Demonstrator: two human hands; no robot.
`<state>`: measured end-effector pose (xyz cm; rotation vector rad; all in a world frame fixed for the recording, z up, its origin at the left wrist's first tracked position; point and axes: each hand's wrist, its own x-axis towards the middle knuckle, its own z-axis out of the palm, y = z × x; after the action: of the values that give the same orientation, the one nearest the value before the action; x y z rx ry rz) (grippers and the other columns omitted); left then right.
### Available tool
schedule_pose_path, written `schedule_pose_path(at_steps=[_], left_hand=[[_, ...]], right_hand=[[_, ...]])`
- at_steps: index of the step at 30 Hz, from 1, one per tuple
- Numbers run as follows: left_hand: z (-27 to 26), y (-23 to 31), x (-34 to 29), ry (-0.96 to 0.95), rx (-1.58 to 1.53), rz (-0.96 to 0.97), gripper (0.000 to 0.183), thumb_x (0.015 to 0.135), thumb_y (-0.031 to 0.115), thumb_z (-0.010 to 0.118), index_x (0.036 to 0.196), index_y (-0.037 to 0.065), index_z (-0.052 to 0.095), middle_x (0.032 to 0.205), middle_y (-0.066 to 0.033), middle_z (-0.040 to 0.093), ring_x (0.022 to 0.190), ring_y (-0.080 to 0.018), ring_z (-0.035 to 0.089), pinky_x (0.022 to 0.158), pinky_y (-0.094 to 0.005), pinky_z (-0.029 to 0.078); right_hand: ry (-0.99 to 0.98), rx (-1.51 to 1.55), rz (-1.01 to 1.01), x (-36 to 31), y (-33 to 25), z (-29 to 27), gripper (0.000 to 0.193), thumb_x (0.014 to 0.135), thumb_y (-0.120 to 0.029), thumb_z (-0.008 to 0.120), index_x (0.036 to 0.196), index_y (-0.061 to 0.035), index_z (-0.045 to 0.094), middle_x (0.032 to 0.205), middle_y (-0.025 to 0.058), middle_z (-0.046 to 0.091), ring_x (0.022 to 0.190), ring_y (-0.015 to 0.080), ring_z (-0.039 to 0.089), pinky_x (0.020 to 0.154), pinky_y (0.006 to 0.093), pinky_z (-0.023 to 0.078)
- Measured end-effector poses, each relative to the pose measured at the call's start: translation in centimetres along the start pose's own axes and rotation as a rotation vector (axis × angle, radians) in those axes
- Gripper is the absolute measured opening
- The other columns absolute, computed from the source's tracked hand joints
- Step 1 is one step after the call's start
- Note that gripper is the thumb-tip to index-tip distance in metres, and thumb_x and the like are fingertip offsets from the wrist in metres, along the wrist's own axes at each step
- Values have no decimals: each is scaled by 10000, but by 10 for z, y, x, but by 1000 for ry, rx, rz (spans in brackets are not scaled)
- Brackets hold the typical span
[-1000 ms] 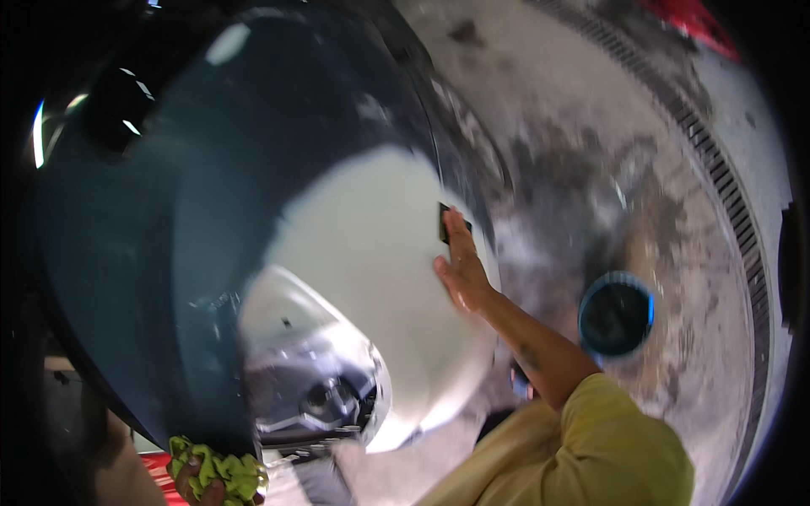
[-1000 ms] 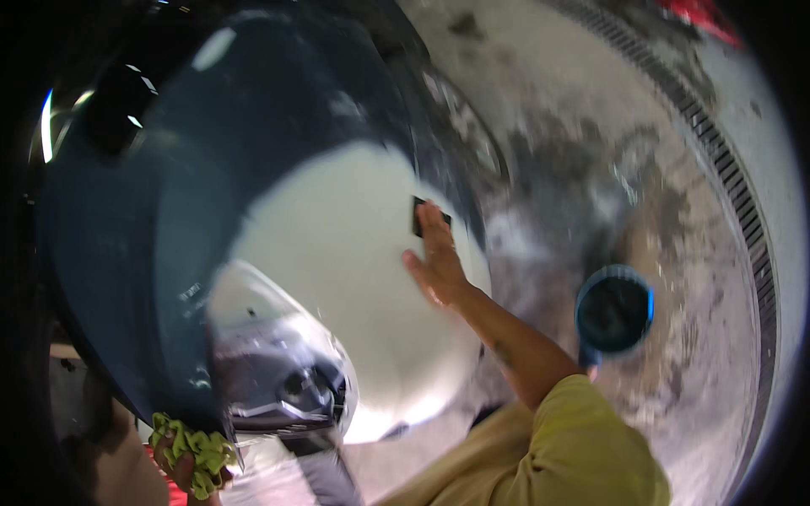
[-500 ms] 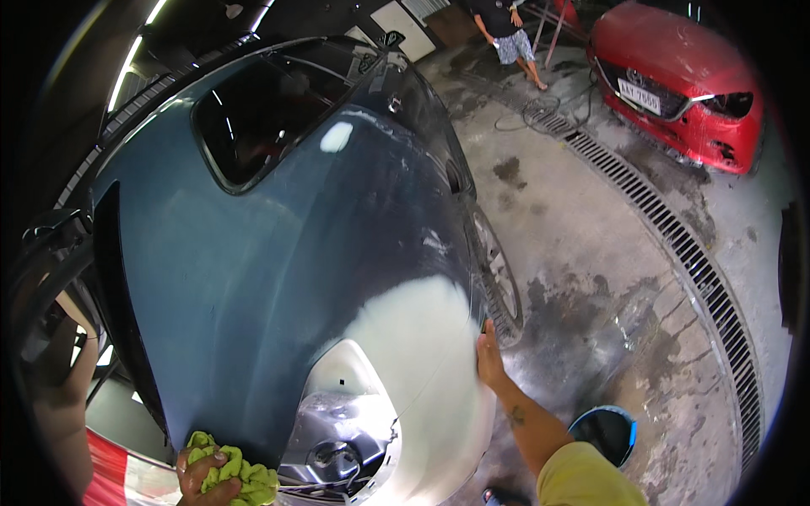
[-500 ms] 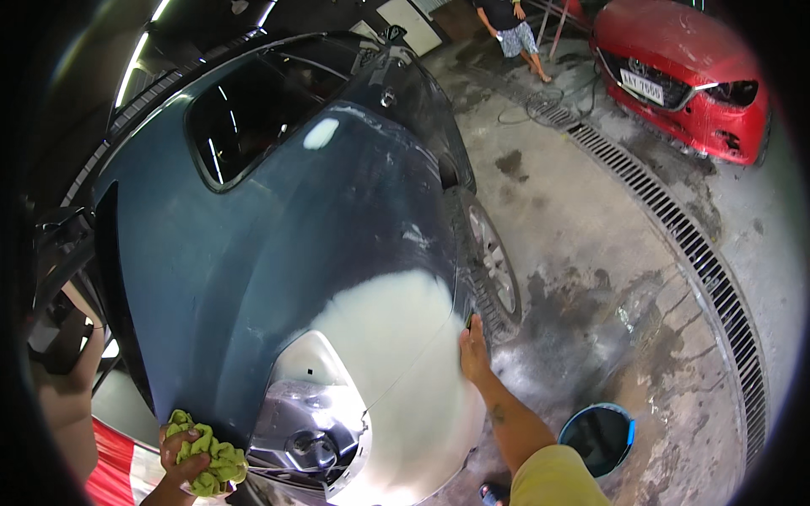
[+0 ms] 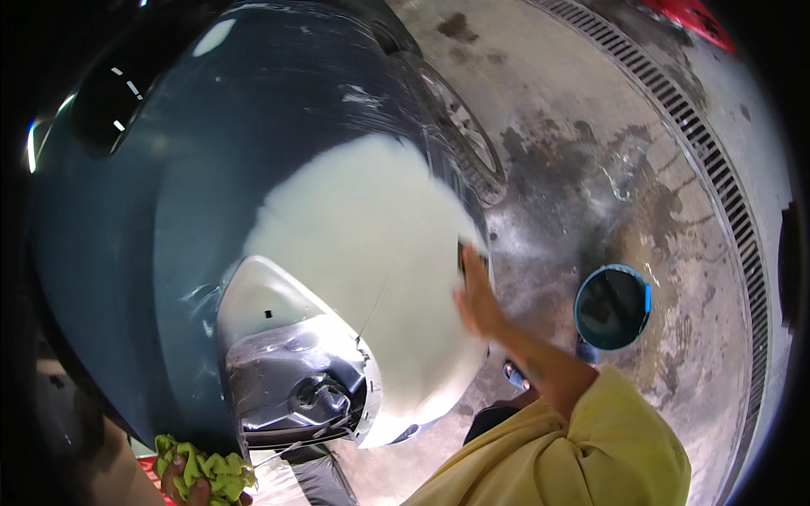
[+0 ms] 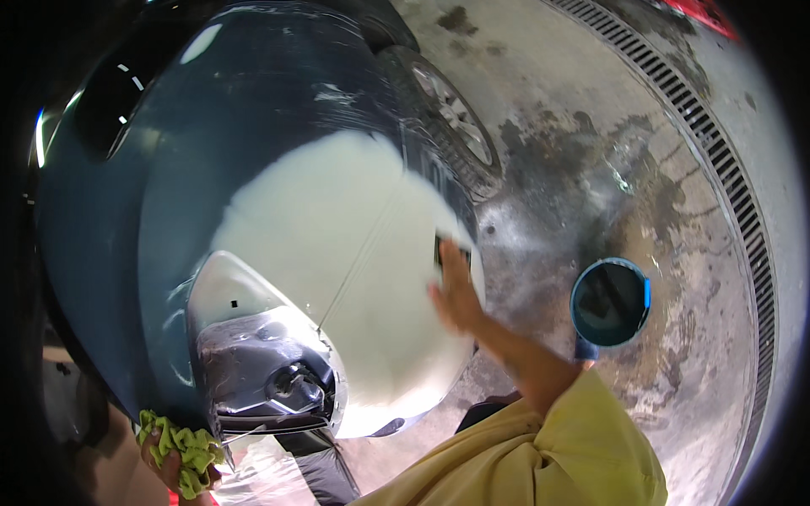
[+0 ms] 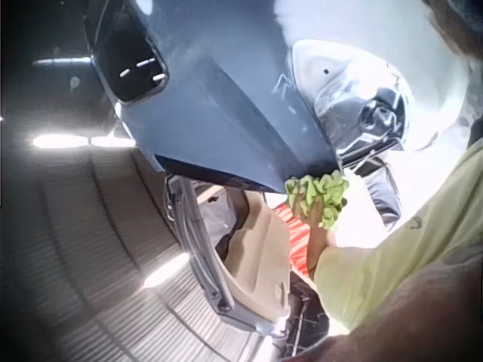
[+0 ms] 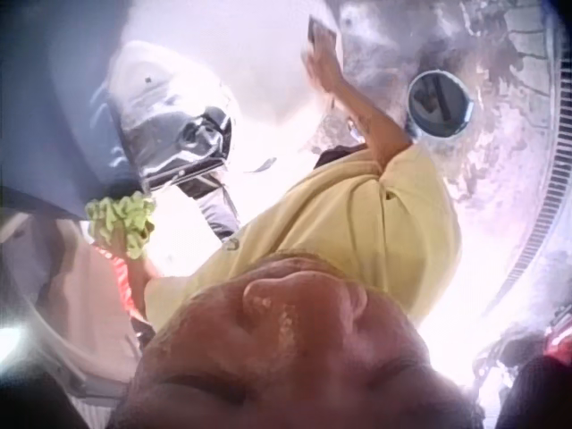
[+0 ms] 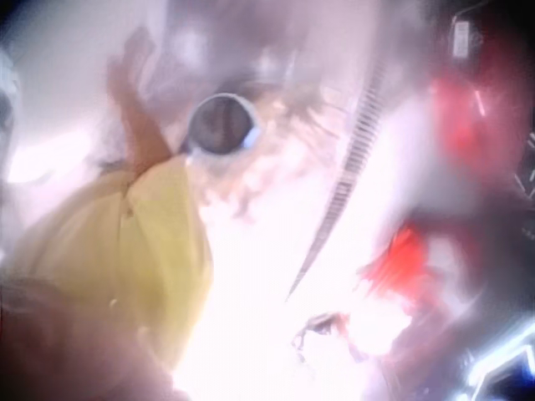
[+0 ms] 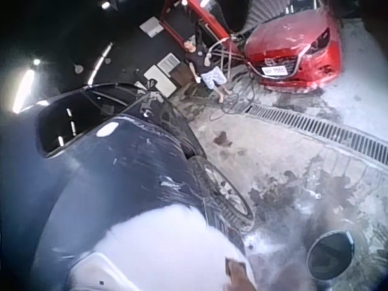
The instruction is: The person sands a white car body panel using a sanding block, then wipes the surface with a green cloth rinsed in a bucket of water.
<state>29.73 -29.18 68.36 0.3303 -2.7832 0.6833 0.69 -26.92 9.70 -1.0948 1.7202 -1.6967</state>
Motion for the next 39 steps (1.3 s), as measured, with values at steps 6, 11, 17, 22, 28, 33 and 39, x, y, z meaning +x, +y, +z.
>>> schedule_pose_path(at_steps=[6, 11, 17, 22, 28, 33, 39], left_hand=[[3, -11, 21, -13, 18, 65, 453, 923, 347, 771, 1307, 148, 639, 1330, -198, 561, 1196, -405, 552, 1012, -552, 493], [9, -12, 25, -27, 27, 89, 465, 933, 378, 757, 1322, 156, 631, 1338, -208, 558, 1203, -416, 553, 1011, -563, 494], [9, -8, 31, -23, 40, 105, 481, 946, 414, 739, 1341, 166, 622, 1347, -220, 555, 1212, -430, 554, 1010, -577, 496], [3, -8, 25, -31, 39, 110, 495, 956, 444, 725, 1356, 174, 614, 1355, -230, 552, 1219, -442, 554, 1009, -588, 497], [3, -10, 30, -11, 30, 128, 513, 969, 481, 708, 1374, 184, 605, 1364, -241, 548, 1227, -456, 555, 1008, -602, 498], [-2, -4, 20, -26, 41, 97, 528, 979, 511, 693, 1389, 192, 597, 1372, -251, 546, 1234, -468, 556, 1007, -613, 500], [8, -3, 28, 13, 7, 143, 547, 992, 547, 676, 1408, 202, 588, 1381, -263, 542, 1243, -482, 556, 1006, -626, 501]], right_hand=[[-10, 92, 109, 48, 8, -21, 950, 1084, -609, 407, 1719, -29, 4, 1787, 258, 10, 1658, 423, 42, 1331, 556, 59], [-11, 38, 85, 35, 22, -18, 909, 1102, -576, 389, 1720, -40, -9, 1783, 265, 24, 1658, 422, 28, 1329, 564, 45], [-59, -28, 99, 54, 7, -29, 953, 1097, -588, 404, 1705, 15, -16, 1785, 265, 19, 1665, 399, 26, 1329, 540, 47], [3, 48, 80, 37, -23, -13, 839, 1122, -424, 429, 1707, 10, 13, 1794, 236, 11, 1674, 334, 12, 1343, 468, 40], [92, 173, 170, 154, -29, -45, 788, 1128, -409, 430, 1708, 9, 100, 1789, 239, 74, 1671, 351, 31, 1345, 481, 48], [9, 136, -89, 78, -89, -22, 894, 1105, -538, 435, 1708, 10, 69, 1792, 233, 68, 1669, 376, 24, 1341, 489, 53], [51, 128, 154, 184, -57, -65, 853, 1122, -450, 454, 1709, 6, 36, 1801, 211, 16, 1673, 344, 21, 1343, 486, 72]])
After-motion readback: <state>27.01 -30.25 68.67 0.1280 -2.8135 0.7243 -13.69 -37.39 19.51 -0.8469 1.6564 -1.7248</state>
